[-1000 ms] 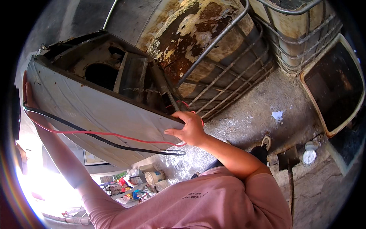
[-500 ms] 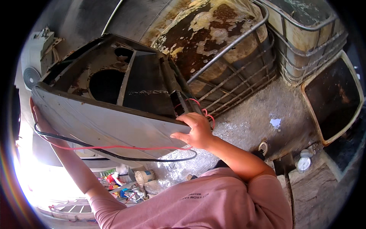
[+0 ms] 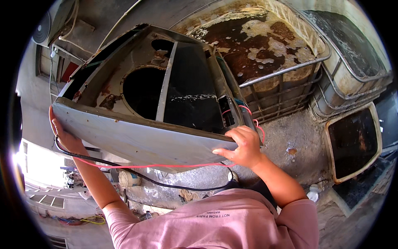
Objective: The person removes a metal panel from a large industrial sink, washes their hands, and then scrubs the interior surfaces of the sink using a red brush and a steel wool pad. The person handles the panel and wires before placing the panel back into the sink.
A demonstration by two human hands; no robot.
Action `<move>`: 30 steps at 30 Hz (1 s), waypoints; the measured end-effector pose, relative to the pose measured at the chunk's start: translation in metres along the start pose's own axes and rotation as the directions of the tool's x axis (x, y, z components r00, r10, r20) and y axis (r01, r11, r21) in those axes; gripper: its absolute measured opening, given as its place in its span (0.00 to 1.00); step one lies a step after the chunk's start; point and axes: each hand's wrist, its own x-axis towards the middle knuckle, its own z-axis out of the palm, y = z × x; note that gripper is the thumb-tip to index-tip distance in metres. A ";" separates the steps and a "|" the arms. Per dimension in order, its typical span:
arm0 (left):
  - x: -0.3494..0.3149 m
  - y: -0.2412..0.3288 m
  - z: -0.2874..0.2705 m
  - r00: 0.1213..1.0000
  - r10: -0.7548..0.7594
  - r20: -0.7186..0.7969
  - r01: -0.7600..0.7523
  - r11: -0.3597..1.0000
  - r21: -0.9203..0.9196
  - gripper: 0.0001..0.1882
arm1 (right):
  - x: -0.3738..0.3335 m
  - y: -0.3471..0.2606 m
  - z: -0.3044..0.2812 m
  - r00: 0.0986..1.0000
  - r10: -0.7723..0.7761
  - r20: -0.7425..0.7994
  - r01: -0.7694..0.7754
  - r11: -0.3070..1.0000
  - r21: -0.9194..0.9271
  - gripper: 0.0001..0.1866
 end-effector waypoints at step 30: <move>0.057 -0.053 -0.063 0.942 0.140 0.305 -0.187 0.974 0.130 0.19 | 0.008 -0.051 0.077 0.990 0.070 0.122 -0.066 0.997 -0.039 0.21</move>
